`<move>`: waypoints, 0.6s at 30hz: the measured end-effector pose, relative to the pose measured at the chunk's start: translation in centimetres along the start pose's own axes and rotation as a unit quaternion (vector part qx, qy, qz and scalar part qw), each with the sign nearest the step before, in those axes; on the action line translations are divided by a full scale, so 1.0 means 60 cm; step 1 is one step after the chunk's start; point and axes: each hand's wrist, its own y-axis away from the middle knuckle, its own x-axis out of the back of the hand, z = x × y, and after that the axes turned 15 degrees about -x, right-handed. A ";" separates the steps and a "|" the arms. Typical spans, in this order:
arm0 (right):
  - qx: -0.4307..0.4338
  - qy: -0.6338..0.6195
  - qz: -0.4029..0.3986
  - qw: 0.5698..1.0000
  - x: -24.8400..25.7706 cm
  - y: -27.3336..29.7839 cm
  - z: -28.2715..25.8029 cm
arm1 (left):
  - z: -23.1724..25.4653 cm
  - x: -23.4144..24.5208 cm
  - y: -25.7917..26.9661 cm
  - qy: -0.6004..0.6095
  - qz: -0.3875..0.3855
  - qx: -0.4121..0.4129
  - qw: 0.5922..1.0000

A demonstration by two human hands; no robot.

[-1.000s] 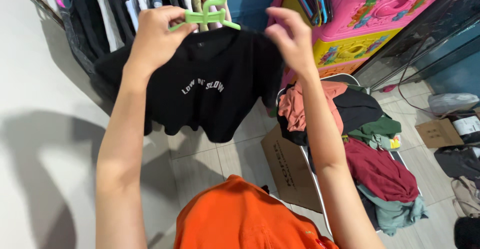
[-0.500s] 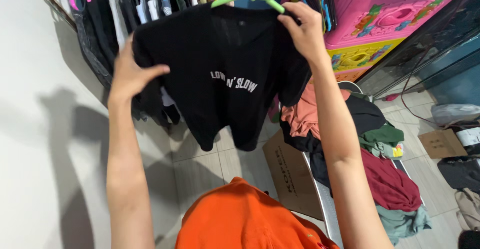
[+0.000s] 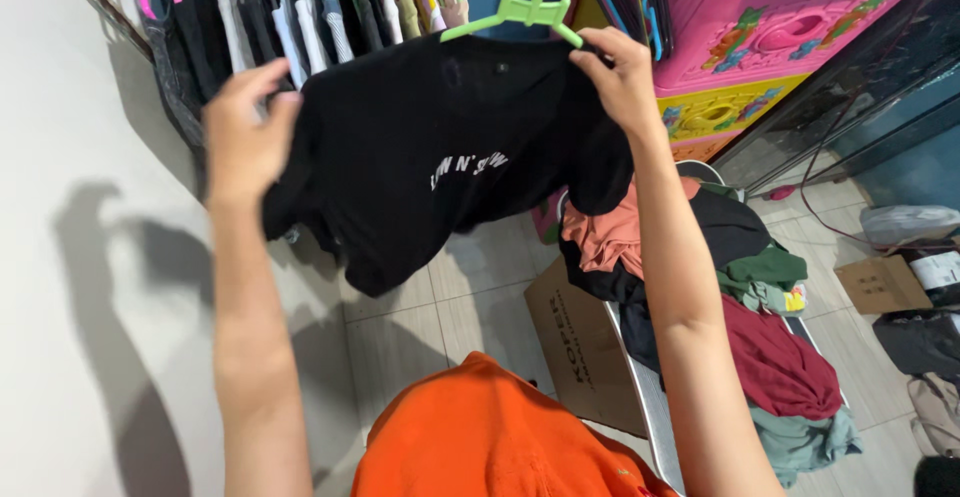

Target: The person picks up shirts from a laundry basket, places each on a hanger, and hangs them on a wall-mounted clothing rack. The person repeats this process for several shirts of different colors.

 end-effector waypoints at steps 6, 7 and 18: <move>0.017 0.002 -0.026 1.000 -0.024 0.026 -0.028 | 0.140 -0.096 -0.068 -0.066 -0.049 -0.168 0.982; 0.010 0.006 -0.031 0.999 -0.022 0.029 -0.032 | 0.152 -0.108 -0.074 -0.031 -0.064 -0.156 0.985; -0.137 0.072 -0.157 0.975 0.168 0.158 -0.048 | 0.220 -0.145 -0.103 0.107 -0.113 -0.110 0.982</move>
